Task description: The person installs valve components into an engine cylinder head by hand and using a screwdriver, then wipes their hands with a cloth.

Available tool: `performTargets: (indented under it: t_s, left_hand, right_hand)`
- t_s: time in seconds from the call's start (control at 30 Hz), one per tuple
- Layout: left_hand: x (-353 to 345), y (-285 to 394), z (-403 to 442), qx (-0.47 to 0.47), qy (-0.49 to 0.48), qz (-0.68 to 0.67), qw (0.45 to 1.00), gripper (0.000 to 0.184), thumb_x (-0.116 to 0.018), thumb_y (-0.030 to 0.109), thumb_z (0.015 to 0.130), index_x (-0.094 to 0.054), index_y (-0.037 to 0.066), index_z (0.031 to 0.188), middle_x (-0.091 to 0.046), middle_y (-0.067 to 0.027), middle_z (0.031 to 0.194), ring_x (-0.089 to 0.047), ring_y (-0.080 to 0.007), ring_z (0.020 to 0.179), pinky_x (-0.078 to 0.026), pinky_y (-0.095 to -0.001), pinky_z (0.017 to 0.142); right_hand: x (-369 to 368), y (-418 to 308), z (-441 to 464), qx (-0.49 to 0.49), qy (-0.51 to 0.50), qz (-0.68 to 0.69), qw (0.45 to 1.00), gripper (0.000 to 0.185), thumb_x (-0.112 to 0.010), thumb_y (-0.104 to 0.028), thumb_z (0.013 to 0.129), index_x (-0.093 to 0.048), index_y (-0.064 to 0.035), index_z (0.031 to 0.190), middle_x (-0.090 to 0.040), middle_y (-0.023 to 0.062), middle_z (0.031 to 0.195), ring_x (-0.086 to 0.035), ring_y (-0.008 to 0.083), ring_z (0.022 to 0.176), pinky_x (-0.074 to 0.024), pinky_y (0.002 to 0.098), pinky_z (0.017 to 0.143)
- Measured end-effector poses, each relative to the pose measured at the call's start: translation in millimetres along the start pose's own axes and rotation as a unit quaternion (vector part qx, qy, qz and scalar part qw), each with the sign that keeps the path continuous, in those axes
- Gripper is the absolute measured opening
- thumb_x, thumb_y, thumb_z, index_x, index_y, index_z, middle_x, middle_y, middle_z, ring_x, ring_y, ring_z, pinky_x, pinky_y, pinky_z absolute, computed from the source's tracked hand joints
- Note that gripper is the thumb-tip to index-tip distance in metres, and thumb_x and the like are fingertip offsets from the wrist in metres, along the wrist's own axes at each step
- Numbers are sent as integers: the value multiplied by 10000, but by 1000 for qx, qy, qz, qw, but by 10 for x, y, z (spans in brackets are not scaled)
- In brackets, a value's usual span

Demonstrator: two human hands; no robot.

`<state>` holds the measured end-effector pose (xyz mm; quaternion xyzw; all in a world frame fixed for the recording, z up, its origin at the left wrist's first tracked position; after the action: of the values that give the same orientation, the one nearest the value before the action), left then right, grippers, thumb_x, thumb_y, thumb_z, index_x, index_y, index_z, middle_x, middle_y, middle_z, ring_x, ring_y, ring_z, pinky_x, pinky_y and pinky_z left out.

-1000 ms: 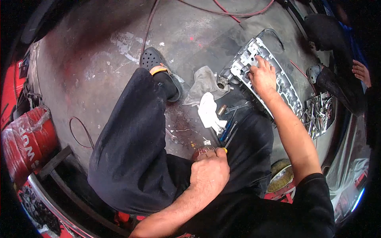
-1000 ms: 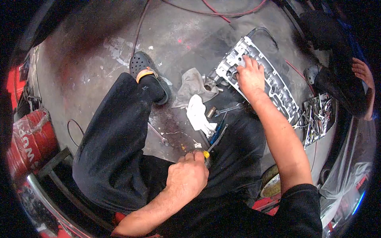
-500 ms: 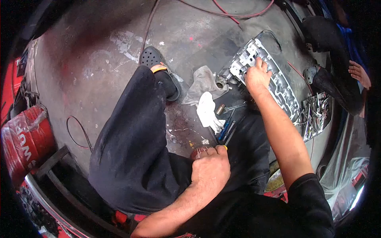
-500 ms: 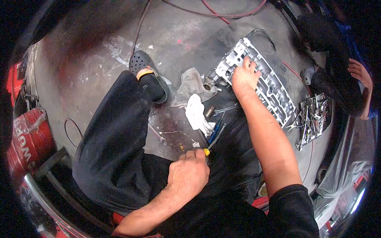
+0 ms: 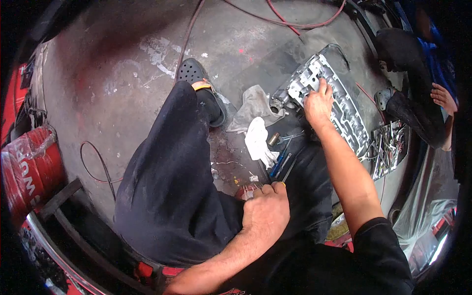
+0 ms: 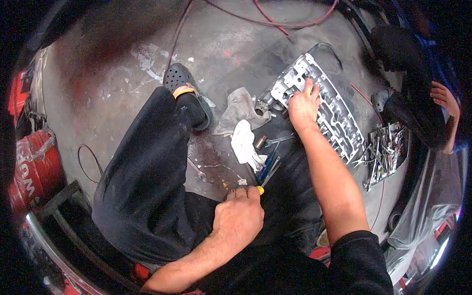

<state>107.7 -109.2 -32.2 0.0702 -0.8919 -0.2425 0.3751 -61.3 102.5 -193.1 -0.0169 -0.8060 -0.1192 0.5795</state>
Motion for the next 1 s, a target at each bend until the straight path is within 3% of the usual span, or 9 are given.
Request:
performTargets:
  t_s: [0.2, 0.27, 0.37, 0.5, 0.57, 0.6, 0.67, 0.83, 1.0]
  left_hand:
    - [10, 21, 78, 32, 36, -30, 998, 193, -631, 147, 869, -573, -8, 969, -653, -181, 896, -680, -339, 847, -585, -427, 700]
    - [74, 85, 158, 57, 23, -51, 997, 231, -627, 156, 879, -579, 0, 1042, -649, -192, 905, -676, -362, 849, -572, -454, 736]
    - [292, 188, 296, 71, 100, -124, 985, 349, -646, 155, 881, -568, 33, 1198, -663, -208, 993, -675, -391, 892, -545, -474, 785]
    - [397, 302, 592, 95, 138, -163, 972, 359, -707, 124, 873, -563, 40, 1190, -684, -205, 957, -685, -401, 876, -541, -445, 757]
    - [429, 372, 743, 120, 135, -150, 972, 343, -696, 111, 872, -563, 38, 1180, -678, -212, 971, -683, -405, 879, -541, -446, 764]
    - [444, 413, 810, 121, 143, -142, 972, 340, -691, 101, 871, -563, 36, 1179, -673, -216, 976, -680, -411, 876, -541, -450, 763]
    - [442, 489, 924, 115, 150, -119, 975, 331, -685, 98, 870, -567, 34, 1173, -667, -219, 977, -674, -415, 876, -538, -459, 759]
    - [481, 671, 1084, 123, 130, -60, 982, 320, -681, 124, 863, -592, 22, 1152, -646, -212, 944, -657, -406, 868, -537, -490, 729]
    - [528, 819, 1237, 97, 149, 39, 983, 300, -673, 157, 864, -624, 27, 1129, -620, -152, 859, -655, -345, 805, -549, -459, 668]
  right_hand:
    - [477, 514, -260, 36, 206, 291, 933, 216, -655, -182, 933, -645, 33, 912, -522, 235, 1398, -596, 384, 1175, -484, 414, 1009]
    - [130, 963, -281, -124, 120, 665, 727, 142, -614, -103, 977, -574, 28, 942, -671, 190, 1163, -702, 215, 855, -579, 328, 760]
    - [-194, 1137, -454, -209, 4, 845, 492, 90, -604, -75, 977, -540, -16, 999, -689, 122, 941, -665, 173, 761, -571, 315, 683]
    - [-327, 1174, -395, -203, -26, 911, 357, 75, -639, -83, 945, -575, -54, 971, -623, 45, 818, -565, 123, 647, -475, 260, 589]
    - [-329, 1285, -294, -227, -58, 770, 594, 78, -672, -122, 922, -615, -68, 929, -591, 13, 778, -536, 104, 645, -437, 250, 581]
    - [-205, 1290, -165, -144, 47, 637, 756, 187, -735, -214, 862, -640, -60, 911, -626, 46, 784, -610, 172, 701, -486, 319, 634]
    - [205, 1111, -18, -69, 81, 421, 901, 302, -770, -288, 797, -632, -55, 932, -672, 99, 849, -675, 274, 812, -518, 398, 734]
    - [103, 653, 292, -3, -142, 271, 952, 348, -726, -355, 774, -629, -62, 933, -692, 139, 986, -687, 335, 917, -536, 450, 816]
    - [74, 568, 109, -13, -133, 340, 931, 374, -781, -369, 770, -593, -51, 833, -669, 140, 778, -660, 325, 746, -497, 430, 691]
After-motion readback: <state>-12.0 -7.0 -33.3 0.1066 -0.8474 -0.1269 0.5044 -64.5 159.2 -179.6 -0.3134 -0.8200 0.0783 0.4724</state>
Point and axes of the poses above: each hand's wrist, its own z-axis towards the middle knuckle, its own x-axis out of the back of the hand, y = z × x, the point moved 9 cm from there along z, towards the middle knuckle
